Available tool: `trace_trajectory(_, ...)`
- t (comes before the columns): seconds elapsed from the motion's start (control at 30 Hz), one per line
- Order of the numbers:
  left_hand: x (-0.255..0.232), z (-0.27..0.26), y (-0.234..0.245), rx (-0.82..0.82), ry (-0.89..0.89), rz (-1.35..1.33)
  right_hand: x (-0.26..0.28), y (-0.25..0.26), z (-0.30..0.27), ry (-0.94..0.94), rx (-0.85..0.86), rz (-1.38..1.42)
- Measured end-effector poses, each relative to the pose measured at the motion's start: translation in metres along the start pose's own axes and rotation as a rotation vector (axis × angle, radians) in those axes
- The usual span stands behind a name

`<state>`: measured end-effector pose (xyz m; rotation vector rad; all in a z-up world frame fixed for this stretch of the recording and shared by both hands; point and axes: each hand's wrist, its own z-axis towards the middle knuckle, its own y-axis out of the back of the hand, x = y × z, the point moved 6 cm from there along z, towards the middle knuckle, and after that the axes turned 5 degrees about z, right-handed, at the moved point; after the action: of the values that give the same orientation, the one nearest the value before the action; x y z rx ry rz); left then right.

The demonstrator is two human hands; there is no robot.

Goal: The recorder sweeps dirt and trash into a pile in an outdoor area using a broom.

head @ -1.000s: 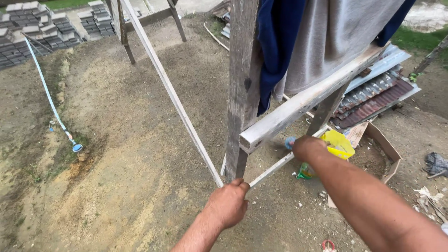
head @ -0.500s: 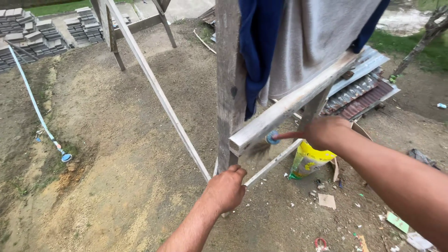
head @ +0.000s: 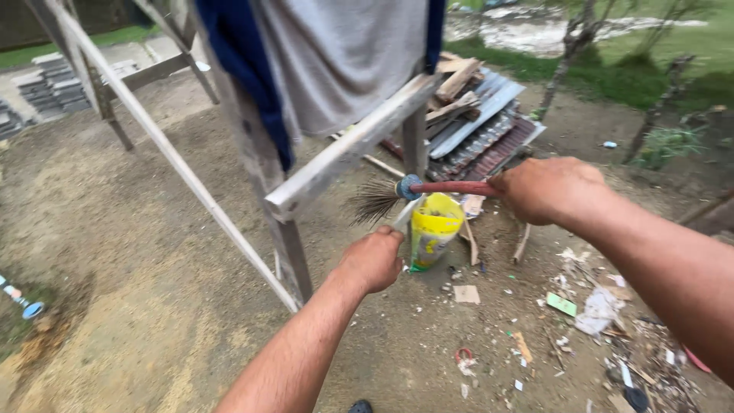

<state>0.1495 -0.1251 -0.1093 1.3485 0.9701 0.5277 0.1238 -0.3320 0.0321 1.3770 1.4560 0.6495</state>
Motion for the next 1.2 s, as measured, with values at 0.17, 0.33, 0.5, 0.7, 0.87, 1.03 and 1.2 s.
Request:
trace_trajectory(0.17,-0.091,0.009,-0.007,0.005,-0.099,0.053,-0.1,-0.008,-0.074,-0.079,0.016,0.03)
trace_trajectory(0.33,-0.15,0.018,-0.026,0.034,-0.165,0.067,-0.189,-0.028,-0.134,-0.202,0.063,0.039)
trace_trajectory(0.5,-0.161,0.034,-0.054,0.061,-0.175,0.122,-0.241,-0.077,-0.143,-0.055,0.227,-0.111)
trace_trajectory(0.7,-0.142,0.016,-0.049,0.064,-0.092,0.123,-0.234,-0.199,-0.081,0.114,0.274,0.282)
trace_trajectory(0.87,-0.107,-0.008,-0.059,0.041,-0.006,0.095,-0.181,-0.347,-0.035,0.018,0.429,0.698)
trace_trajectory(1.03,-0.08,-0.041,-0.066,0.108,0.104,0.105,-0.13,-0.425,-0.006,-0.18,0.691,1.328)
trace_trajectory(1.2,-0.056,-0.066,-0.085,0.165,0.192,0.12,-0.078,-0.416,0.0,-0.404,0.704,1.75)
